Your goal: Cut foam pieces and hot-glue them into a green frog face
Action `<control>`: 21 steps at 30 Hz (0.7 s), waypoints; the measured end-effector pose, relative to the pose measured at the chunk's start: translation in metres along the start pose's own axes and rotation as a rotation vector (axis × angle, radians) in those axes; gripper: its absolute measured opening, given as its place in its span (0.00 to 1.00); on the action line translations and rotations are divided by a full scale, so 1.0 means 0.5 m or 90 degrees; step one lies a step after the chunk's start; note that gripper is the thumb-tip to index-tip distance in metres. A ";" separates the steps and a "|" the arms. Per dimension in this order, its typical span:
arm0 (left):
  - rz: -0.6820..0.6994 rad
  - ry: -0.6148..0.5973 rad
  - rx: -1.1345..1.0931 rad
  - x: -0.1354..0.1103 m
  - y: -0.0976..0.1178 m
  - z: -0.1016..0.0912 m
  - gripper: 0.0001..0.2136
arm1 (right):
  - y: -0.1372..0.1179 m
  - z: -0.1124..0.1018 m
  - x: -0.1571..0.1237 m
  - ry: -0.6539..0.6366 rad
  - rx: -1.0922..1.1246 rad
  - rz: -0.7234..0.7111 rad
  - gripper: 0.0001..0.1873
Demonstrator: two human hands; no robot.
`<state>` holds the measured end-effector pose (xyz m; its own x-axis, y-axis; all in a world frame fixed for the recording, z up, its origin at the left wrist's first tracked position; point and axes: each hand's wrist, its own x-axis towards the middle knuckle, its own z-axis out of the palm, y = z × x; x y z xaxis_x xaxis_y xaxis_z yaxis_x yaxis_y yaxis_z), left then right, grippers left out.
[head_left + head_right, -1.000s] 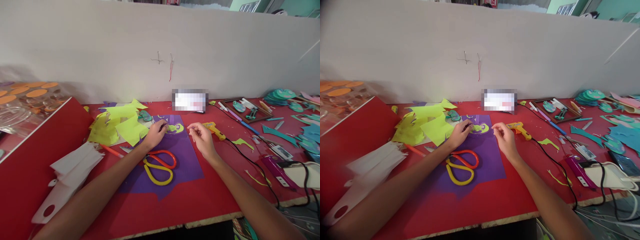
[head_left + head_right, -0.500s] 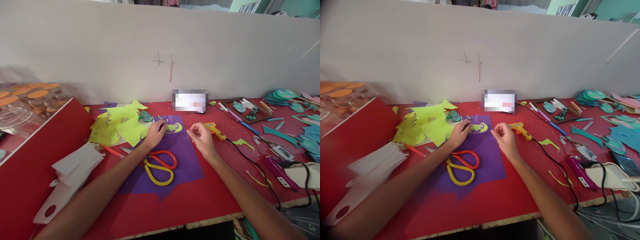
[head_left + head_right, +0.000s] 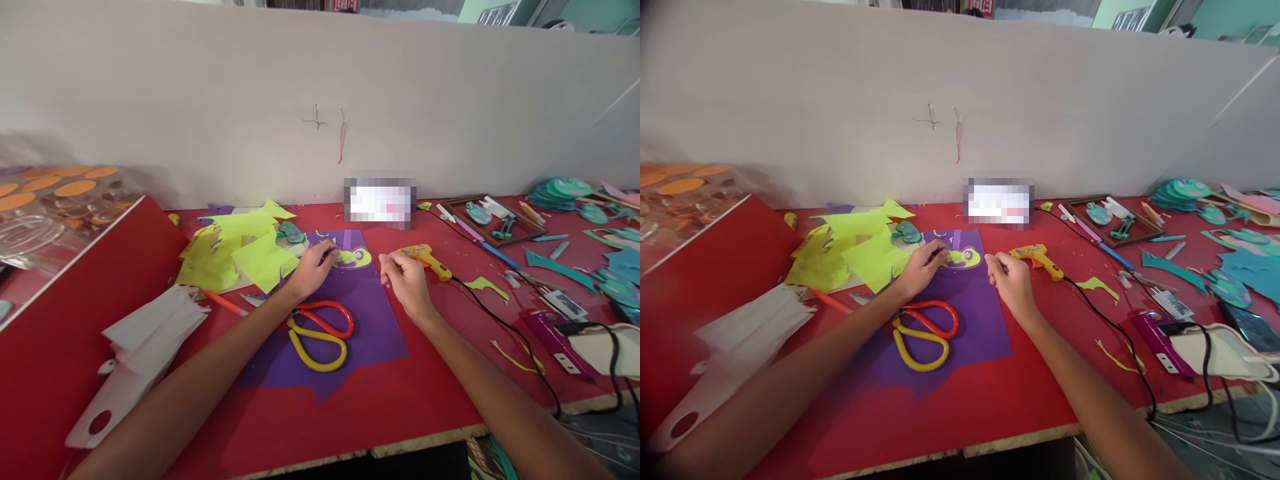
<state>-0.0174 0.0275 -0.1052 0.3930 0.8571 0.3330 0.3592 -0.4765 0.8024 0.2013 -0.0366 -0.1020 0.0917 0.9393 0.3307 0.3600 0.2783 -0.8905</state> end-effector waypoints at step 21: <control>0.004 -0.002 0.028 0.001 -0.001 0.001 0.11 | -0.011 -0.003 -0.003 -0.001 0.003 0.012 0.29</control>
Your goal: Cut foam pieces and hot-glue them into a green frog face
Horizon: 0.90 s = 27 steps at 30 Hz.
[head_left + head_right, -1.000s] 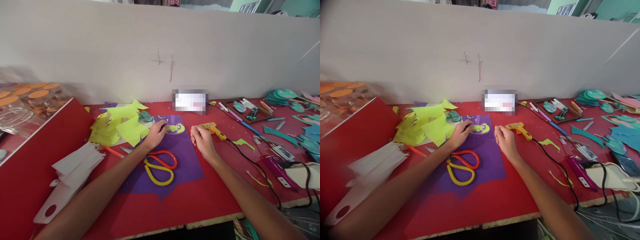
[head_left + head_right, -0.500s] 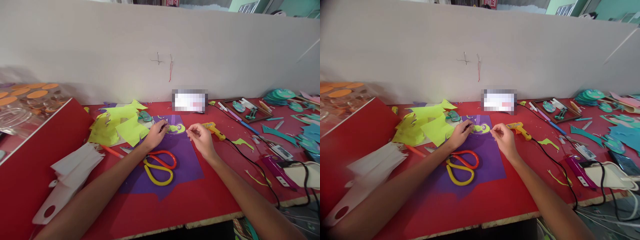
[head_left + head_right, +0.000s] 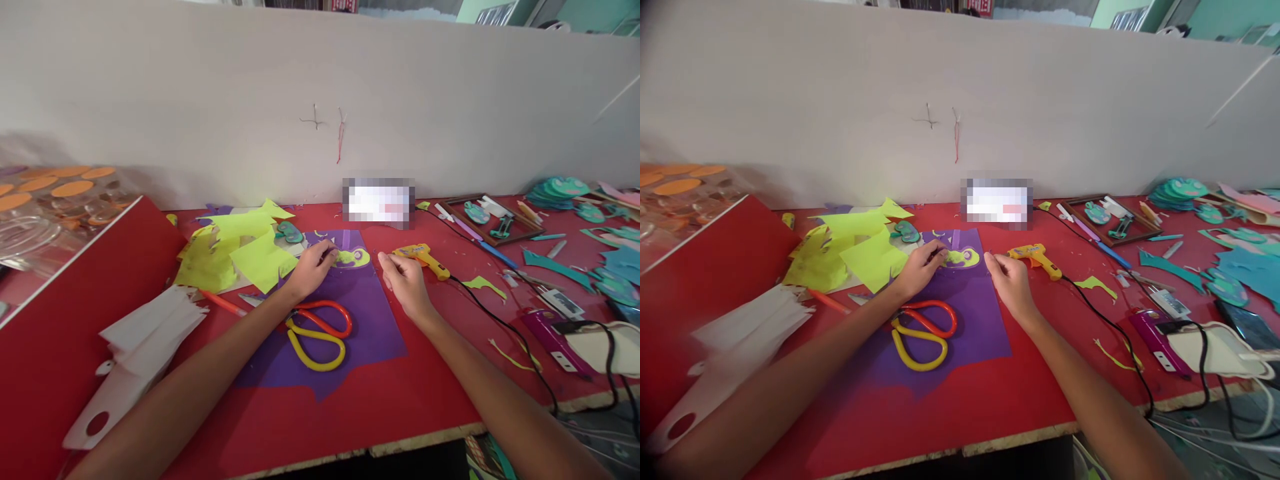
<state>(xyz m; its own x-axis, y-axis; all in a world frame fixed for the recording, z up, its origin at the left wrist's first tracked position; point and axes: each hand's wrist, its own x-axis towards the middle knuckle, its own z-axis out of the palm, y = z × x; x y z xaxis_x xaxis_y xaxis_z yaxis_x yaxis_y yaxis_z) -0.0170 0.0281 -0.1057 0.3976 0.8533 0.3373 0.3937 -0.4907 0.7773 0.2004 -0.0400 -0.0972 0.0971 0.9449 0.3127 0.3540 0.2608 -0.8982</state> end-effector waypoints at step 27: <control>0.027 -0.004 -0.005 -0.007 0.010 0.001 0.09 | 0.028 0.008 0.013 -0.056 0.023 0.023 0.17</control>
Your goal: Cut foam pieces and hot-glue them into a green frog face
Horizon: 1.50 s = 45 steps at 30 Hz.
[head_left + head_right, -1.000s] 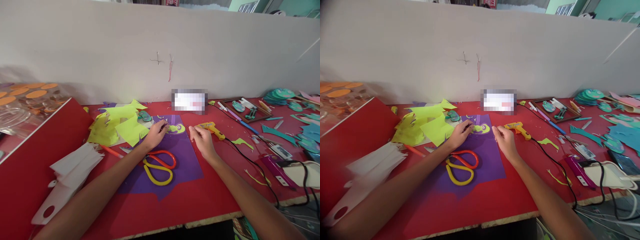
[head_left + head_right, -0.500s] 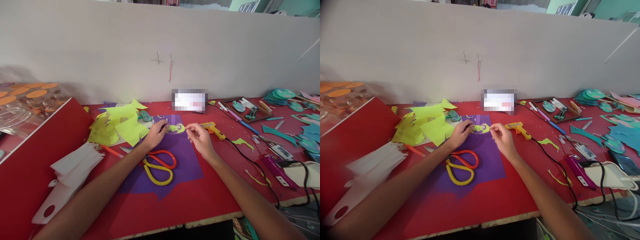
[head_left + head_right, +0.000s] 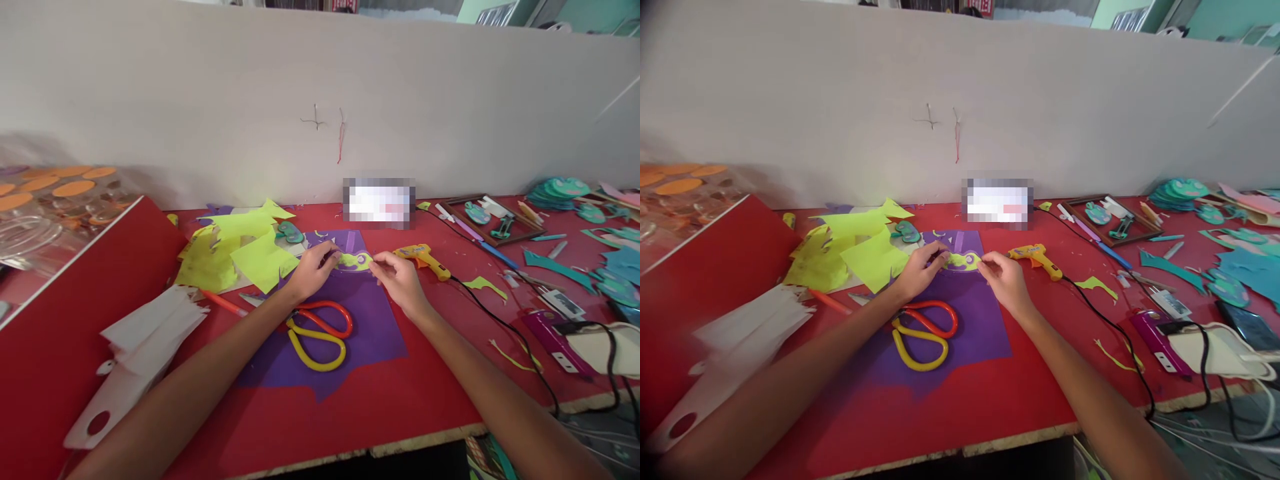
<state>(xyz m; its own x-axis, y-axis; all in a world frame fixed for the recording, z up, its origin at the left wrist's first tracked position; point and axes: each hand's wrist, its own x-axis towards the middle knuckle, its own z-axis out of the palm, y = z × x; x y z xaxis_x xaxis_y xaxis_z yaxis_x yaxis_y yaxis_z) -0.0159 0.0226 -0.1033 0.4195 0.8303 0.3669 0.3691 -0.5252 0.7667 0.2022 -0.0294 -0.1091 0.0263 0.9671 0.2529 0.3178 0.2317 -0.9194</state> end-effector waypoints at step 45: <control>-0.135 0.176 0.203 0.054 -0.091 -0.121 0.09 | 0.006 -0.009 0.007 0.011 0.075 0.009 0.17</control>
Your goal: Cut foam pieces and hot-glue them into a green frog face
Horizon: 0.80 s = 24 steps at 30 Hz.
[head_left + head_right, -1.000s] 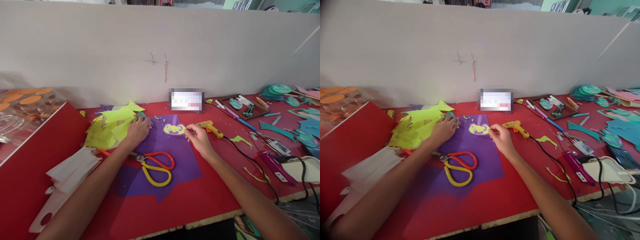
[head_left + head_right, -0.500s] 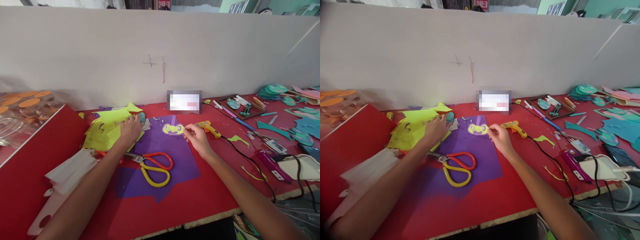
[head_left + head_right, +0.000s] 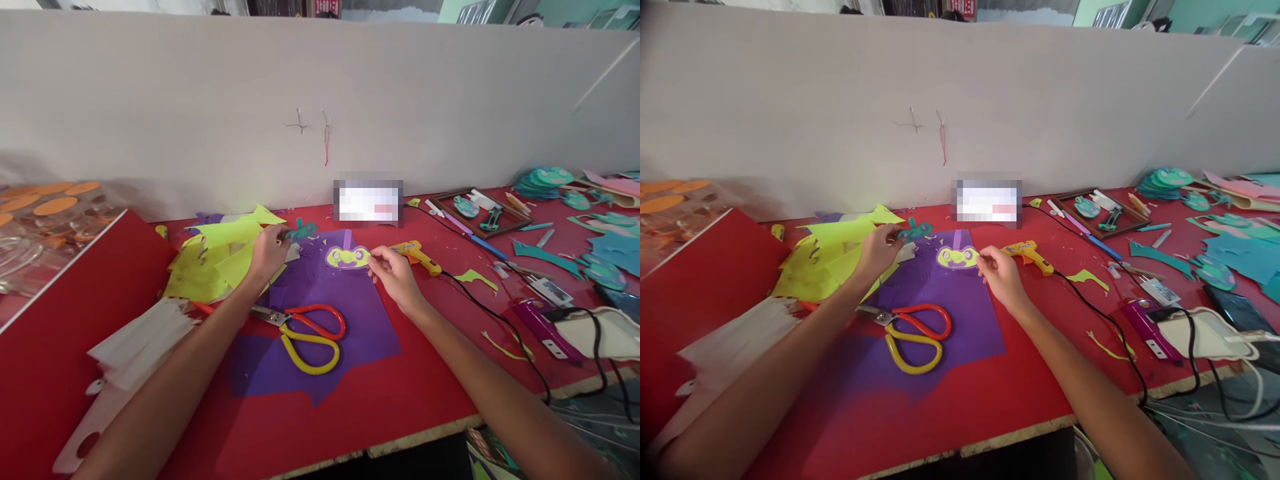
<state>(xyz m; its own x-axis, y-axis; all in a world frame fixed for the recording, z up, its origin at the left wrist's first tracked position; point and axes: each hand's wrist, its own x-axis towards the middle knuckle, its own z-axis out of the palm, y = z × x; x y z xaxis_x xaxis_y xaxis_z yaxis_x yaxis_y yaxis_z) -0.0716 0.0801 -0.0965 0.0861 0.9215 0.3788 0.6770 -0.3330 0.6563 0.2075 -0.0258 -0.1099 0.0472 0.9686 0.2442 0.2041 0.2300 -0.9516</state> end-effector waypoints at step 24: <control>-0.045 -0.033 -0.373 -0.099 0.092 0.103 0.03 | 0.025 -0.003 0.004 0.054 0.000 0.067 0.19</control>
<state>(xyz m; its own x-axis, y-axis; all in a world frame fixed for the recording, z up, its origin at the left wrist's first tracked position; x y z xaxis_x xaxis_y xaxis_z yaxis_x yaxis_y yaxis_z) -0.0073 0.0293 -0.1188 0.1005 0.9491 0.2984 0.1674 -0.3118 0.9353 0.2118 -0.0210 -0.1212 0.1517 0.9758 0.1576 0.1939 0.1270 -0.9728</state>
